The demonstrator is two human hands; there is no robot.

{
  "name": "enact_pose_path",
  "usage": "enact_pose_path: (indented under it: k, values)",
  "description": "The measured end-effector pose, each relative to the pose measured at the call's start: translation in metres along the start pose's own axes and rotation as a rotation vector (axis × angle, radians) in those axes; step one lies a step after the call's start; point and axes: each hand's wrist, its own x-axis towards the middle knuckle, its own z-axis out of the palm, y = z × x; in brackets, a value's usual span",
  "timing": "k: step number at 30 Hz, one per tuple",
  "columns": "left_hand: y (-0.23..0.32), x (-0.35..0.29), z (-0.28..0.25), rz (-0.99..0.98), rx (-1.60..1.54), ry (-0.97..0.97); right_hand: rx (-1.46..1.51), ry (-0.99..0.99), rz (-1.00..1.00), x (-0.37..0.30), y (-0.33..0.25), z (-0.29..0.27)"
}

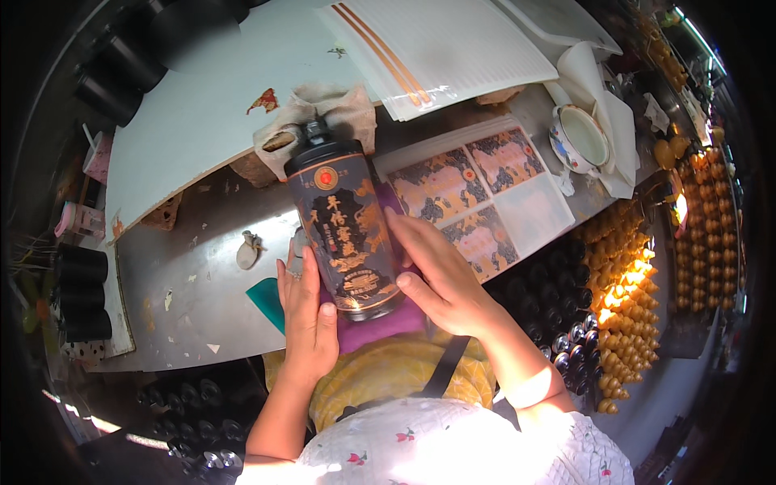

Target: The person applies a thin orange strip around the circumference of a black cylindrical container, smoothing it with their fingers. They then place a rectangular decorative sticker with a traditional design onto the container's surface and press it down to secure it.

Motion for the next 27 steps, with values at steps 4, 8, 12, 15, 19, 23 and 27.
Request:
enact_pose_path:
  k: [4, 8, 12, 15, 19, 23, 27]
  values:
    - [0.001, 0.007, -0.005, -0.011, -0.081, 0.014, 0.076, 0.043, -0.027, 0.004, -0.004, 0.001]
    - [0.007, 0.020, -0.001, 0.018, -0.095, 0.008, -0.028, 0.007, -0.094, 0.013, -0.009, 0.000]
    - [0.004, 0.016, 0.001, 0.035, -0.105, 0.014, -0.069, -0.020, -0.084, 0.011, -0.011, -0.002]
    - [0.002, 0.016, 0.000, 0.042, -0.106, -0.004, -0.070, -0.027, -0.074, 0.012, -0.011, -0.003]
    - [0.002, 0.015, 0.000, 0.052, -0.119, -0.013, -0.068, -0.033, -0.077, 0.010, -0.007, -0.002]
    - [0.007, 0.019, -0.004, 0.016, -0.151, -0.031, -0.050, -0.036, -0.086, 0.012, -0.006, -0.003]
    - [0.004, 0.049, -0.009, -0.024, -0.187, -0.010, 0.051, -0.021, 0.025, 0.028, -0.013, -0.006]
